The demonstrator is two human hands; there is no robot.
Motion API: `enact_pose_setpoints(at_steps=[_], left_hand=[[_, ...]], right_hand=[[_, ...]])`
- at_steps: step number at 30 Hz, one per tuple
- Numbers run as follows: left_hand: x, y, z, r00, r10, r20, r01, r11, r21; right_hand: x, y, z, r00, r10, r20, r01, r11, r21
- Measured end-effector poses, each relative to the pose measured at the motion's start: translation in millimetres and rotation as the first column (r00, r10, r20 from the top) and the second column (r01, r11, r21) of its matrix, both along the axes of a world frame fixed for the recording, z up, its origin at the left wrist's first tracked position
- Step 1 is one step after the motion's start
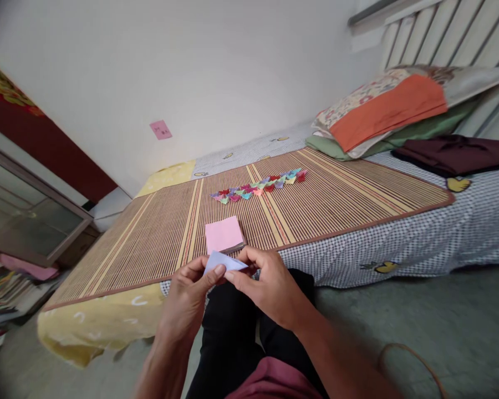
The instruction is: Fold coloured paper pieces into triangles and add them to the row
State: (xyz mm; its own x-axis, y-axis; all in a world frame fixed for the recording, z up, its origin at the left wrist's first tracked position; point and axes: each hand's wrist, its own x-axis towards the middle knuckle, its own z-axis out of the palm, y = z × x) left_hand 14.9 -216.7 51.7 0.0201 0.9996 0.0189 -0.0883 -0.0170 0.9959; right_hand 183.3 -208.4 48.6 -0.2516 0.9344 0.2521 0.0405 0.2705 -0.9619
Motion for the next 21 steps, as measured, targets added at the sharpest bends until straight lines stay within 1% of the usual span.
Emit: enact_pose_setpoints(at_steps=[3, 8, 12, 16, 21], left_hand=[[1, 0, -0.6, 1.000, 0.014, 0.026, -0.014, 1.000, 0.000], [1, 1, -2.6, 0.997, -0.009, 0.077, 0.010, 1.000, -0.020], [1, 1, -5.9, 0.995, 0.013, 0.095, -0.012, 1.000, -0.009], [3, 0, -5.3, 0.997, 0.026, 0.075, -0.028, 0.999, 0.027], [5, -1, -4.1, 0.995, 0.055, 0.078, -0.060, 0.996, 0.062]], right_hand=[[-2, 2, -6.8, 0.999, 0.020, -0.044, -0.022, 0.999, -0.040], [-2, 4, -14.5, 0.993, 0.061, -0.101, -0.067, 0.996, -0.056], [-2, 3, -12.4, 0.993, 0.051, -0.102, -0.056, 0.997, -0.056], [-1, 3, -8.4, 0.994, 0.043, -0.105, -0.047, 0.998, -0.044], [2, 4, -7.5, 0.999, 0.022, -0.038, -0.022, 1.000, -0.007]])
